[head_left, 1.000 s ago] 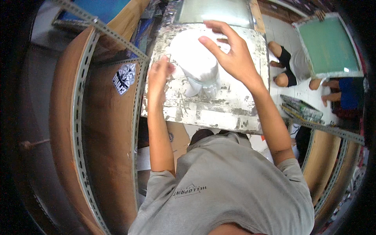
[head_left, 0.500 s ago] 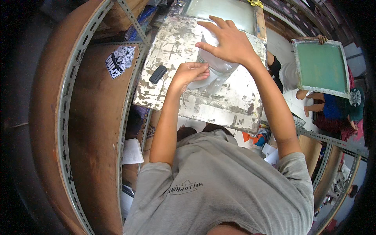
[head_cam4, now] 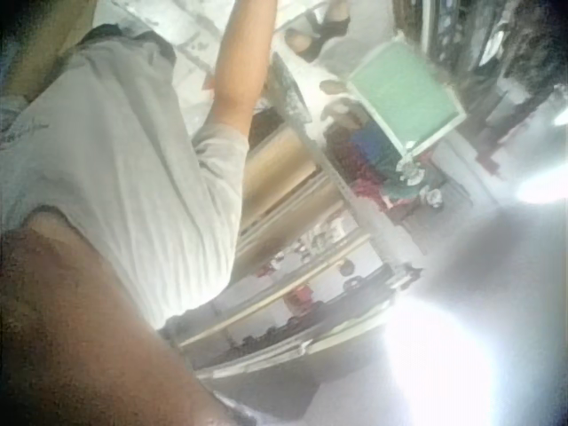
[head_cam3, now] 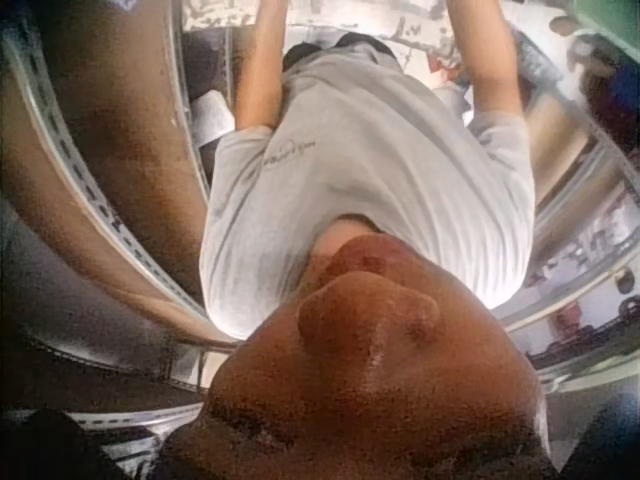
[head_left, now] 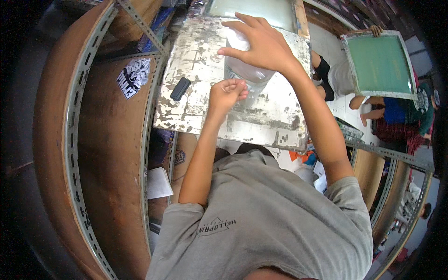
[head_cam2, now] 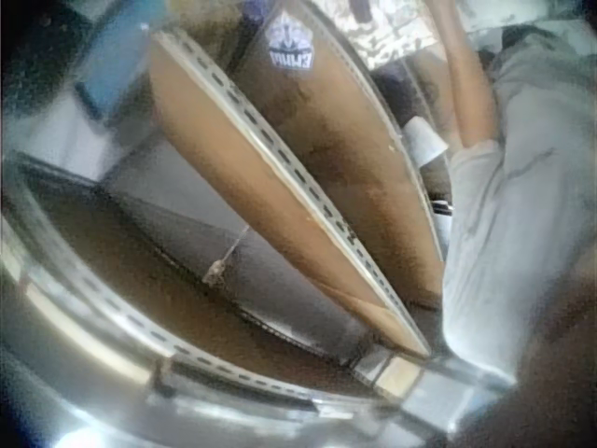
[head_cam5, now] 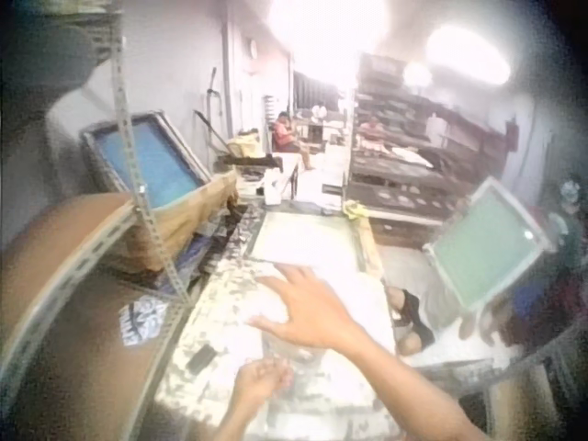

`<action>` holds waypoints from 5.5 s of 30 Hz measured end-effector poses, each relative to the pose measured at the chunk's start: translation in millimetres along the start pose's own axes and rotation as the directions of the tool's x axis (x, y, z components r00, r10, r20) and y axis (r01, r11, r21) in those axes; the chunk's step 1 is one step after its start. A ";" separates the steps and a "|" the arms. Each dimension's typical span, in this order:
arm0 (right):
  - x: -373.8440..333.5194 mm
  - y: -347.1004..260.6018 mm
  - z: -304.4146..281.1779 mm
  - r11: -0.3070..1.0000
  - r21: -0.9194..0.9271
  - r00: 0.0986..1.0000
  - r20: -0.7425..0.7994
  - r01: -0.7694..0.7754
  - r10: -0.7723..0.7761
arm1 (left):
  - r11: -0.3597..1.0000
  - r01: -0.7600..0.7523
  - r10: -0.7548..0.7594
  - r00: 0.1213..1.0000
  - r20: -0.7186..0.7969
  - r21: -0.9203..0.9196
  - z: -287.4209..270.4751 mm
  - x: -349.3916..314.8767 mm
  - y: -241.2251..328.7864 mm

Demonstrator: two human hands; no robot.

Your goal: The person uses a small blue cloth to wipe the surface of a white printed sheet on a workbench. They then gather a stack of similar sheets, roll them into a bundle, and secure the bundle with a rubber band.

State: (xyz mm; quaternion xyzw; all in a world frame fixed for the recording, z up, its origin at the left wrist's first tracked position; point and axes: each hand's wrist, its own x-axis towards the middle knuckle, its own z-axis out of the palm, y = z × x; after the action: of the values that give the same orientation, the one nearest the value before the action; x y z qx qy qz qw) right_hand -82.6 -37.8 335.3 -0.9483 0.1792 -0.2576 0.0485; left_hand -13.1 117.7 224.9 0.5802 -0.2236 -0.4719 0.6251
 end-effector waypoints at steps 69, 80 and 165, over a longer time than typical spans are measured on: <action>-170.7 -4.4 74.0 -0.063 0.929 0.381 0.210 -0.364 0.901 | -0.160 -0.569 0.389 0.715 0.582 0.806 57.1 40.0 137.4; -82.6 83.9 19.2 -0.174 0.685 0.661 0.728 -0.707 0.182 | -0.093 -0.593 0.495 0.670 0.554 0.800 56.6 45.1 135.4; -154.7 33.2 52.9 0.037 0.708 0.486 0.444 -0.705 0.753 | 0.659 0.053 -0.337 0.913 -0.231 -0.751 151.4 -21.9 -45.6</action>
State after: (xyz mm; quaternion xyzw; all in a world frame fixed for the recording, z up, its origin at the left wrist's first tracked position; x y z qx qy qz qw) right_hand -190.5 -12.3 210.7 -0.5623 0.4881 -0.2697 0.6106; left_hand -163.4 63.8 222.4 0.3776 0.1631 -0.4753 0.7778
